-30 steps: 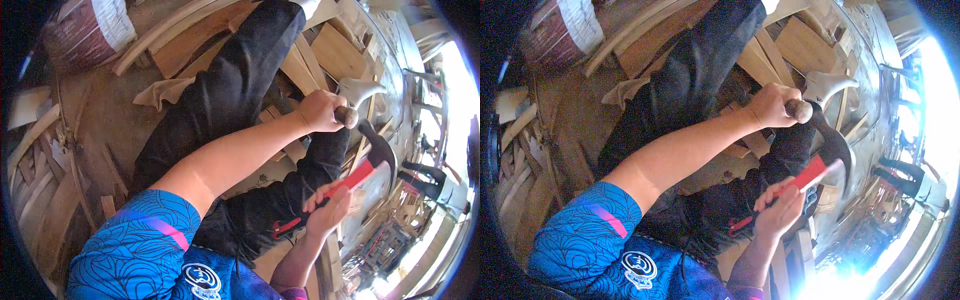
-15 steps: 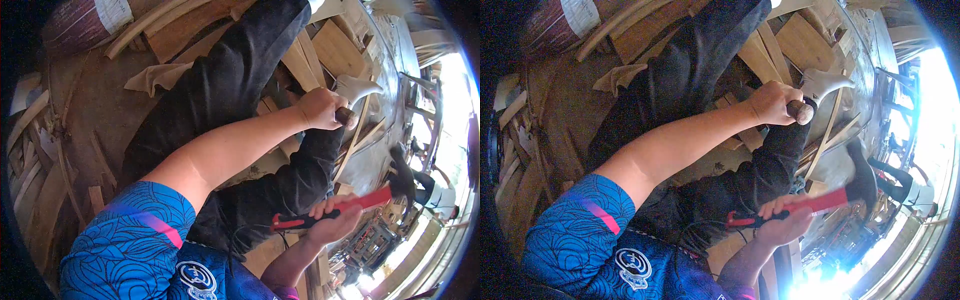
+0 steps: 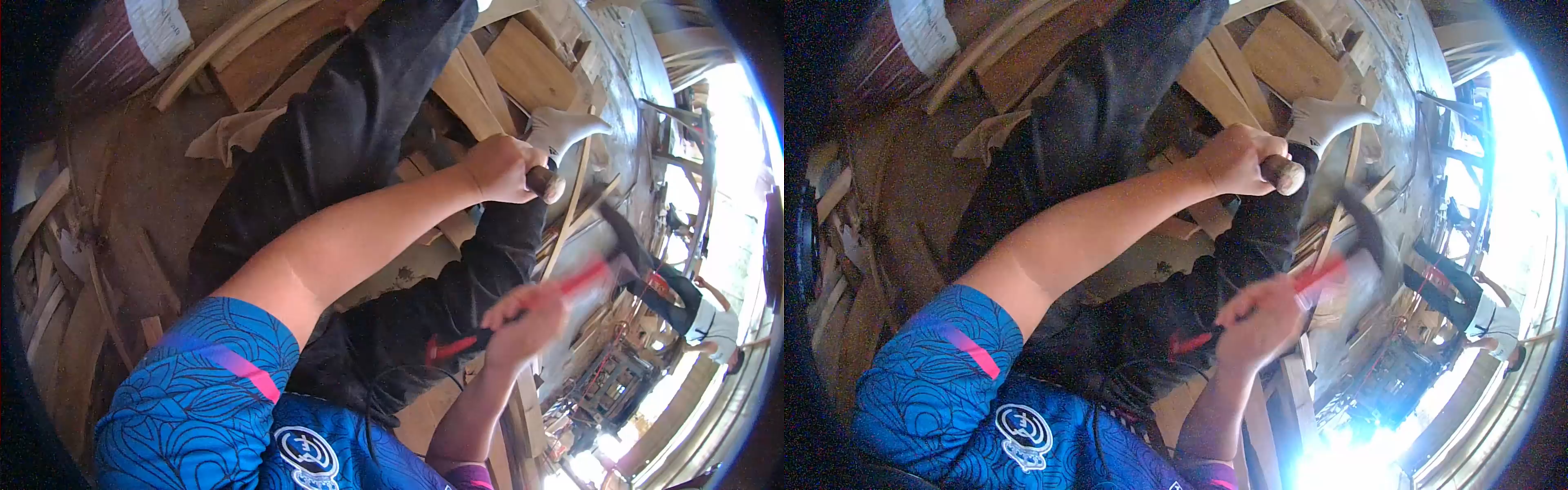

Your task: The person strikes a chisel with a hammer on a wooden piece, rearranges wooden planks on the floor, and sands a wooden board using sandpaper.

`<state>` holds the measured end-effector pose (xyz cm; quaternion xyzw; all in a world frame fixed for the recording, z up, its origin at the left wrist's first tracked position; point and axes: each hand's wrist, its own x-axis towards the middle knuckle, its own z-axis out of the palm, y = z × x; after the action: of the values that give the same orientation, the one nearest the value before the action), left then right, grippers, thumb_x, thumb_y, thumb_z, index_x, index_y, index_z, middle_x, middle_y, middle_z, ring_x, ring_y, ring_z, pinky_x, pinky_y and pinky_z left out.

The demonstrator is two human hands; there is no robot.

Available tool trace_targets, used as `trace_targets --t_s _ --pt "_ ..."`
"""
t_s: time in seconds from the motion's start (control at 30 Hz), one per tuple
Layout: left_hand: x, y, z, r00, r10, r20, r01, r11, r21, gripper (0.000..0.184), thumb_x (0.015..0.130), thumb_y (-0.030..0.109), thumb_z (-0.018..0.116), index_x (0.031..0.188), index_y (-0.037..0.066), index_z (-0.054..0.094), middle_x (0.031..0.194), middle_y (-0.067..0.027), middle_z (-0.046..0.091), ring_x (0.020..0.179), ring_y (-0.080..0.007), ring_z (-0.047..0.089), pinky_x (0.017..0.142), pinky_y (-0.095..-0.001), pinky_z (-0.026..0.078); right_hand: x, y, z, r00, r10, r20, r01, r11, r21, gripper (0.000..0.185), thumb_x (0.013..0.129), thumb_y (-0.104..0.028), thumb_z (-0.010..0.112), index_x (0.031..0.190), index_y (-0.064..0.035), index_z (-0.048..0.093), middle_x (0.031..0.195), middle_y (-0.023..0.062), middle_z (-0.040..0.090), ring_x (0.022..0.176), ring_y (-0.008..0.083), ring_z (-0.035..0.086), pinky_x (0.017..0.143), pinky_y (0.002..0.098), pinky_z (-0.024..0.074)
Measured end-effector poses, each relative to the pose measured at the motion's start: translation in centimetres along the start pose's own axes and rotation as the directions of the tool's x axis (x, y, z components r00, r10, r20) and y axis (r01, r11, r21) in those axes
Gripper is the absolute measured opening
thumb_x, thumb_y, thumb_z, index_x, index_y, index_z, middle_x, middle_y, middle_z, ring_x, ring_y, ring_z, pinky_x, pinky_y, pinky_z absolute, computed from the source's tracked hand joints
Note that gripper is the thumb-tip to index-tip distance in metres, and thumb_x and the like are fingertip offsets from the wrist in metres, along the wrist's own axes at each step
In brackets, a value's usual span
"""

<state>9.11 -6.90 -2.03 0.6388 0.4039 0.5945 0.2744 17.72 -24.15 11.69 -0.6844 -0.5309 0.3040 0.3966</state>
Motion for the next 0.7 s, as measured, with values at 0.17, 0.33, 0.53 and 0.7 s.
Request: trace_targets --t_s 0.17,0.33,0.53,0.7 --pt "0.1 -0.1 -0.2 0.999 0.019 -0.045 -0.021 0.999 -0.049 0.028 0.065 0.021 0.080 0.083 0.010 0.061 0.074 -0.0131 0.066 0.075 -0.0361 0.067 0.065 -0.0463 0.052 -0.2 -2.0 -0.3 0.988 0.105 -0.115 -0.090 0.987 0.131 0.047 0.105 -0.050 0.039 0.096 -0.0044 0.045 0.062 0.0050 0.044 0.042 0.0122 0.042 0.036 0.0266 0.0388" --pt "0.2 -0.2 0.2 0.999 0.033 -0.019 -0.033 0.999 -0.034 0.029 0.066 0.023 0.080 0.083 0.010 0.062 0.074 -0.0133 0.066 0.074 -0.0364 0.067 0.064 -0.0459 0.052 -0.3 -0.5 0.6 0.989 0.005 -0.149 0.045 0.941 0.335 0.045 0.105 -0.048 0.038 0.091 -0.0062 0.044 0.061 0.0049 0.043 0.042 0.0120 0.041 0.036 0.0263 0.0371" --pt "-0.4 0.0 -0.6 0.999 -0.031 0.027 0.032 0.999 -0.015 0.029 0.066 0.026 0.081 0.081 0.010 0.061 0.073 -0.0142 0.065 0.074 -0.0366 0.067 0.064 -0.0460 0.051 -0.5 -2.4 -0.4 0.980 0.197 0.015 -0.196 0.959 0.204 0.042 0.106 -0.045 0.038 0.100 -0.0041 0.046 0.065 0.0065 0.046 0.042 0.0123 0.043 0.037 0.0267 0.0399" --pt "0.8 -1.0 0.4 0.999 -0.026 0.027 0.027 1.000 -0.015 0.032 0.067 0.029 0.082 0.079 0.010 0.060 0.072 -0.0138 0.065 0.075 -0.0367 0.067 0.064 -0.0468 0.051 0.8 0.8 0.5 0.993 0.002 -0.116 0.034 0.952 0.305 0.044 0.106 -0.046 0.037 0.096 -0.0042 0.046 0.062 0.0058 0.045 0.042 0.0120 0.043 0.037 0.0260 0.0386"
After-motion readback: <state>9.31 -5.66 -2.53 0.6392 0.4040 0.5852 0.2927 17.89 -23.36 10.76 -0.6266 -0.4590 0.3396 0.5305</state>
